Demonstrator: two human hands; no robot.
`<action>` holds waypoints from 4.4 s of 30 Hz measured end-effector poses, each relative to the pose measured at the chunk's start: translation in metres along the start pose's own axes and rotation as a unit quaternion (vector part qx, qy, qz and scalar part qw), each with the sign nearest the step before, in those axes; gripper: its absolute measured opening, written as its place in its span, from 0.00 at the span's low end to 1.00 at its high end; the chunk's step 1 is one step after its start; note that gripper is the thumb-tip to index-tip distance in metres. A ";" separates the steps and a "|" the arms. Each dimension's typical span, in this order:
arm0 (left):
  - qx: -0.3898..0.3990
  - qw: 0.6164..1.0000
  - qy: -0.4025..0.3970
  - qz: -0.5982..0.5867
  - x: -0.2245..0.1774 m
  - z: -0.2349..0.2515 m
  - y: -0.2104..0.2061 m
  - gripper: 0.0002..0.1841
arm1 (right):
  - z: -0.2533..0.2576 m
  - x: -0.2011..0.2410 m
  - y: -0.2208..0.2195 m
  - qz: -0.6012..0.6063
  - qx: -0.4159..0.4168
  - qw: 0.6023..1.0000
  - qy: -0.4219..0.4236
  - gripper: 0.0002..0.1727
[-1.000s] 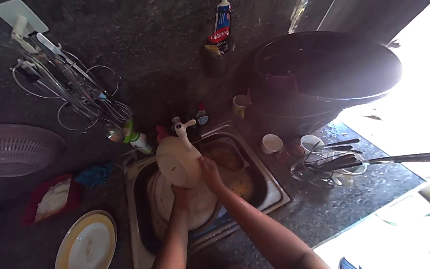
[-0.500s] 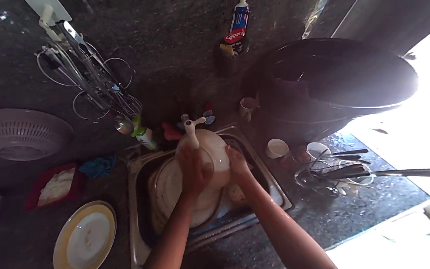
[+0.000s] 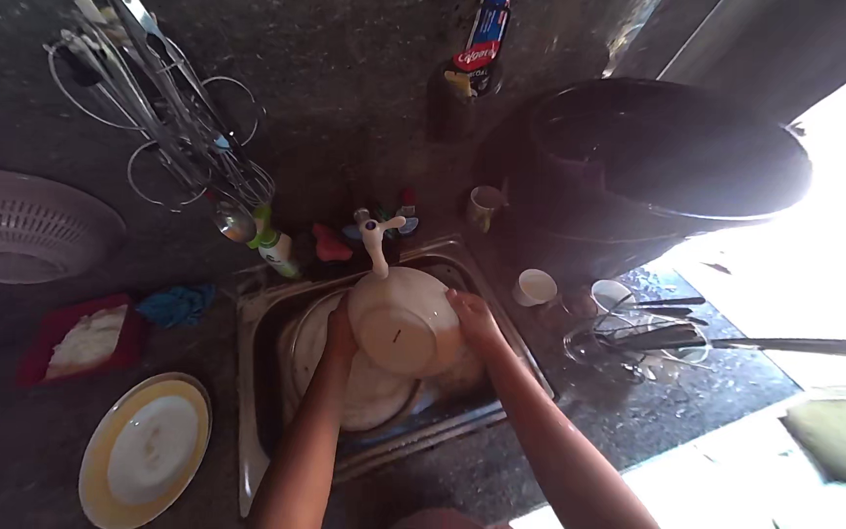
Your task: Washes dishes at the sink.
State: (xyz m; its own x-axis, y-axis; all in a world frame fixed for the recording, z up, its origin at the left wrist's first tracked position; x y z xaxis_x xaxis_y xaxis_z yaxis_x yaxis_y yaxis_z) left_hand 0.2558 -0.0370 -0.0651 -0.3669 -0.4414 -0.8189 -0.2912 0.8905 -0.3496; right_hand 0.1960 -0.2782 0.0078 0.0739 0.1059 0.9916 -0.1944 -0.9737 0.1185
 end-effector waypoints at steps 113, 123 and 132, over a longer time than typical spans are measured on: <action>0.100 0.945 0.056 -0.306 0.051 -0.058 0.015 0.16 | -0.026 -0.019 0.037 -0.080 0.105 0.983 -0.129 0.31; 0.095 0.992 -0.059 0.066 -0.037 -0.100 -0.013 0.36 | -0.064 -0.086 -0.046 0.233 0.083 0.902 -0.353 0.15; 0.029 0.983 0.052 0.172 -0.058 -0.122 0.029 0.26 | -0.034 -0.076 -0.063 -0.090 0.185 0.936 -0.285 0.23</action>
State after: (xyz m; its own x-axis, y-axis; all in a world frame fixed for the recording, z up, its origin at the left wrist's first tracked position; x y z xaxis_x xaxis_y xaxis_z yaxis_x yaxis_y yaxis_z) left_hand 0.1606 0.0015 0.0280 -0.5242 -0.1199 -0.8431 -0.0845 0.9925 -0.0885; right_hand 0.1694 -0.2182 -0.0733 0.6042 0.2522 0.7559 0.2149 -0.9650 0.1502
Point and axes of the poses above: each hand's wrist, its own z-axis towards the middle knuckle, its own y-axis out of the back of the hand, x = y × z, the point moved 7 cm from there along z, towards the middle knuckle, and after that the axes turned 11 degrees about -z, right-handed, at the moved point
